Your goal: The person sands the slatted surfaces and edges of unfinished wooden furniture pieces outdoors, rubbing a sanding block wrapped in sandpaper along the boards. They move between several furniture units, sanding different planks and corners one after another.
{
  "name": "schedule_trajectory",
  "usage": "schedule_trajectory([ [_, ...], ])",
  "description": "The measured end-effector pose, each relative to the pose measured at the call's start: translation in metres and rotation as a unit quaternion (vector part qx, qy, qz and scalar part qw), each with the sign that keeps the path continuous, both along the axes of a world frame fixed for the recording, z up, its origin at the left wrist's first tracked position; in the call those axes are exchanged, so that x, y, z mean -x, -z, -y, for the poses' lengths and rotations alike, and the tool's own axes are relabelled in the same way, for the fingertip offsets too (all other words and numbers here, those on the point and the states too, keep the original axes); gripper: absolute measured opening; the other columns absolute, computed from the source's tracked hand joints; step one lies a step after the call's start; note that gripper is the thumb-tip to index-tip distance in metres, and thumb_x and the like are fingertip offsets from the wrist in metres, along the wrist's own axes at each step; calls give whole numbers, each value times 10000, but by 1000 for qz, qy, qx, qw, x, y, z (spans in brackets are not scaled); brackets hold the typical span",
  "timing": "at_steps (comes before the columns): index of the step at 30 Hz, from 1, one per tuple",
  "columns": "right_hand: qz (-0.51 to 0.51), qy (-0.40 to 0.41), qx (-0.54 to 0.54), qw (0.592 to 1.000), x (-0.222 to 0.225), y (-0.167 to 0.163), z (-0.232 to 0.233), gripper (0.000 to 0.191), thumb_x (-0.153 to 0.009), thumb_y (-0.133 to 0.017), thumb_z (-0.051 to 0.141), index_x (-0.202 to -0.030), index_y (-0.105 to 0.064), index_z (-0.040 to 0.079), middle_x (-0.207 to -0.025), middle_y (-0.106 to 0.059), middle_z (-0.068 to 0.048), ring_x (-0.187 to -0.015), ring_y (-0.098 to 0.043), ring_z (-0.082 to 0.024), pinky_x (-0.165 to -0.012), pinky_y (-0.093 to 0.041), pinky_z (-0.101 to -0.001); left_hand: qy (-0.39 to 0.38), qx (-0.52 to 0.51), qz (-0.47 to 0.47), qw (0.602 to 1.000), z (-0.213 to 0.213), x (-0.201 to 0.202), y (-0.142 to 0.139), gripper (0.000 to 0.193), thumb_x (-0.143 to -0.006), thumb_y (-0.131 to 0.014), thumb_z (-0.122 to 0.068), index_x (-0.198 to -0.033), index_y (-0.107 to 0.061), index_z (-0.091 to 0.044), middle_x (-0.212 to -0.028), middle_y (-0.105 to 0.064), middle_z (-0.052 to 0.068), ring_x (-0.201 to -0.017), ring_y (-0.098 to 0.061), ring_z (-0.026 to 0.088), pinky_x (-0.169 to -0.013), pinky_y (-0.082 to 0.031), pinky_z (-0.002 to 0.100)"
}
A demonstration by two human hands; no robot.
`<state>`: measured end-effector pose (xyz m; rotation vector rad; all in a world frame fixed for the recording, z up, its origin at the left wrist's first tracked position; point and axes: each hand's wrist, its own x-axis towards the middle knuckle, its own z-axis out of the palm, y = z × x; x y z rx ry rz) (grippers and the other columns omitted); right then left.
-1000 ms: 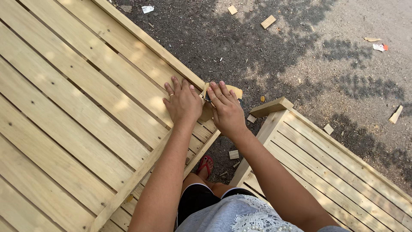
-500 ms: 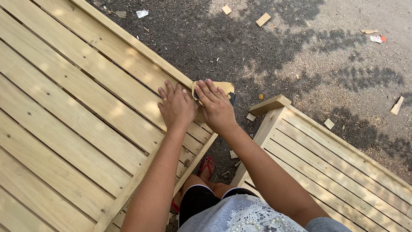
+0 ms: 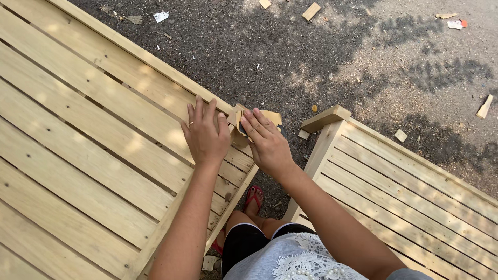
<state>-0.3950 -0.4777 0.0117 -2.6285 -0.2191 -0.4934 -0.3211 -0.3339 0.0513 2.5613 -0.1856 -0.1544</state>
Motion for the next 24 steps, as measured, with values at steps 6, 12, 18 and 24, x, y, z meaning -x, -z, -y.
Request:
schedule_trajectory([
  [6, -94, 51, -118, 987, -12, -7, 14, 400, -1027, -592, 154, -1418, -603, 73, -1466, -593, -121, -1363, -578, -288, -1115, -503, -401, 70, -137, 26, 988, 9, -3, 1, 536, -1041, -344, -468, -1515, -470, -251, -1718, -61, 161, -1577, 10, 338, -1196, -56, 704],
  [12, -48, 7, -101, 994, -19, -24, 18, 401, -1017, -577, 163, -1403, -632, 68, -1408, -633, -158, -1287, -618, -348, -1049, -512, -437, 59, -145, 39, 987, 11, -6, 23, 602, -1070, -278, -421, -1600, -341, -142, -1708, -35, 168, -1565, 11, 322, -1190, -58, 694],
  [18, -241, 84, -159, 954, -22, -25, 14, 366, -1055, -535, 267, -1394, -621, 158, -1428, -637, -64, -1212, -662, -286, -1039, -552, -388, 54, -139, 0, 989, 12, -7, 16, 595, -1062, -264, -420, -1612, -282, -193, -1695, -36, 176, -1566, -5, 312, -1201, -72, 670],
  [24, -1, 7, -48, 999, -18, -38, 11, 412, -1048, -528, 272, -1392, -628, 68, -1408, -638, -154, -1243, -668, -350, -1009, -544, -434, 47, -124, -18, 991, 13, -4, 8, 597, -1046, -287, -407, -1612, -282, -218, -1697, -49, 172, -1569, -18, 311, -1213, -83, 648],
])
